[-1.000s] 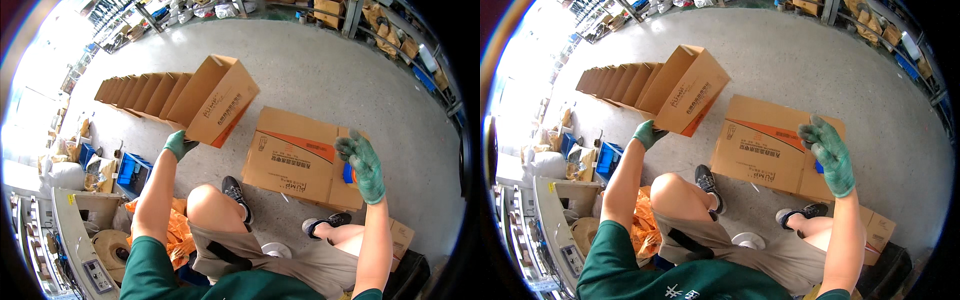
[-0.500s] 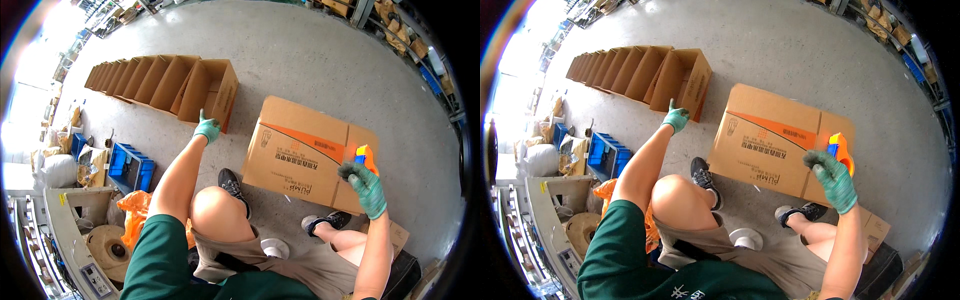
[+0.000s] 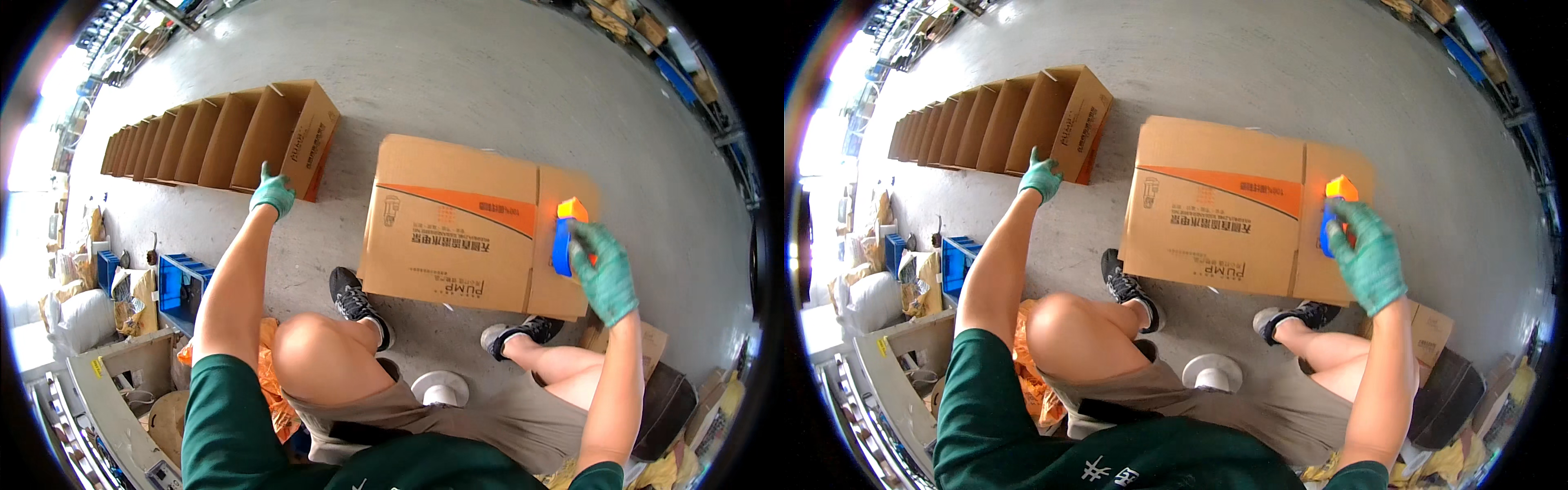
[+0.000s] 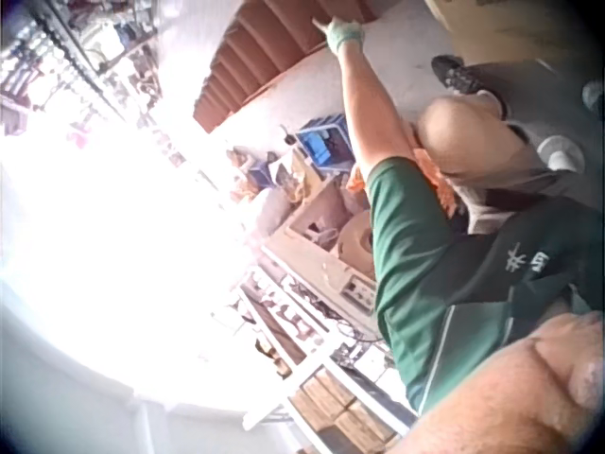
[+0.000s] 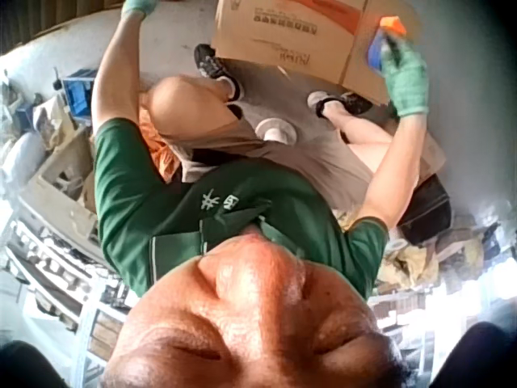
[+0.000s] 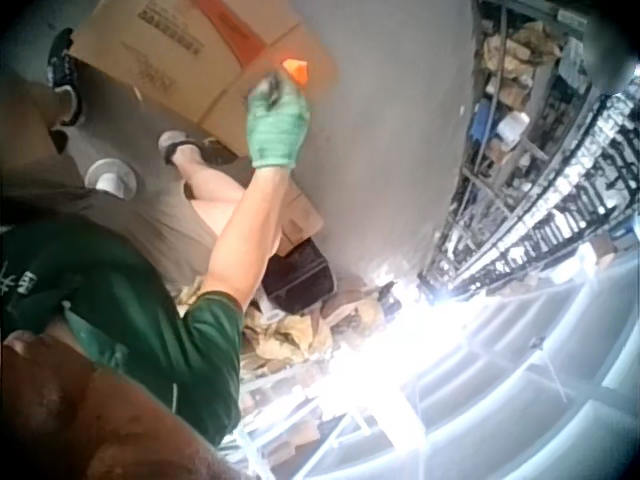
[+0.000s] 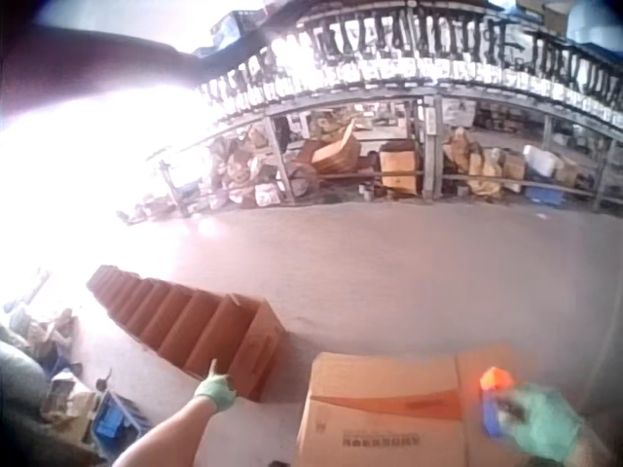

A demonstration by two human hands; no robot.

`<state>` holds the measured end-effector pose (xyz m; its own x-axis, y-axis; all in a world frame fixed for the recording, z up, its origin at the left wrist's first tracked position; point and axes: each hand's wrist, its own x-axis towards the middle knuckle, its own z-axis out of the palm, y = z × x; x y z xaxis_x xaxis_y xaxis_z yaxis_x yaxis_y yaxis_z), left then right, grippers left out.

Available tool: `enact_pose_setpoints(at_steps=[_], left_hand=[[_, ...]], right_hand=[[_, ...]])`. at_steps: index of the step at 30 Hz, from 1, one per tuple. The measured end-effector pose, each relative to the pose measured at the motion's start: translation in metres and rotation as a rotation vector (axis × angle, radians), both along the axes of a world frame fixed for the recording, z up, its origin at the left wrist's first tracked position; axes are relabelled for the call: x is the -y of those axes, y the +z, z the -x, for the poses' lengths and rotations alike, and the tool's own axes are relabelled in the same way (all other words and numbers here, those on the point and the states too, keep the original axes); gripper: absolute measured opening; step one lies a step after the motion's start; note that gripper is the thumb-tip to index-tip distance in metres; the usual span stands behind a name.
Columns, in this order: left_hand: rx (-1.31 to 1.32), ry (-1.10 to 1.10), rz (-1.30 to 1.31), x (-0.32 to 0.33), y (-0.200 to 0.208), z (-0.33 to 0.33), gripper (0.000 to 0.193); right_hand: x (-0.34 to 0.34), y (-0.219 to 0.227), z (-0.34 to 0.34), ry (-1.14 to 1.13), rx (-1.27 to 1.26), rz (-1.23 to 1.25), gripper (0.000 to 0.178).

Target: The person walks through a warehouse and begins assembling and sealing cardboard boxes. They fold the flaps of each box and use a handheld tape dispenser to apply clear packing tape across the seams. The person repeats this process for multiple boxes, stacking the sealed units on the floor.

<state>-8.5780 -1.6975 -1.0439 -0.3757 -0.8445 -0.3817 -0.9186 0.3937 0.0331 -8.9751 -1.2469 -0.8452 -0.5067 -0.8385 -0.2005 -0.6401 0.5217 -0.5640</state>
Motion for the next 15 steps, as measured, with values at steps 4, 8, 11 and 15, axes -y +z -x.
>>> enact_pose_setpoints(at_steps=[4, 8, 11, 15], left_hand=[[-0.228, -0.098, -0.141, -0.041, 0.077, 0.044, 0.031], [-0.234, 0.012, -0.568, -0.090, 0.087, 0.101, 0.042], [-0.253, 0.152, -0.683, -0.110, 0.080, 0.121, 0.040], [-0.269, 0.316, -0.644, -0.107, 0.076, 0.110, 0.037]], right_hand=[[-0.015, -0.017, 0.012, 0.043, -0.287, -0.227, 0.058], [-0.007, -0.033, -0.004, 0.069, -0.210, -0.566, 0.069], [-0.008, -0.056, -0.006, 0.121, -0.248, -0.649, 0.061], [-0.004, -0.121, 0.005, -0.018, -0.244, -0.595, 0.056]])
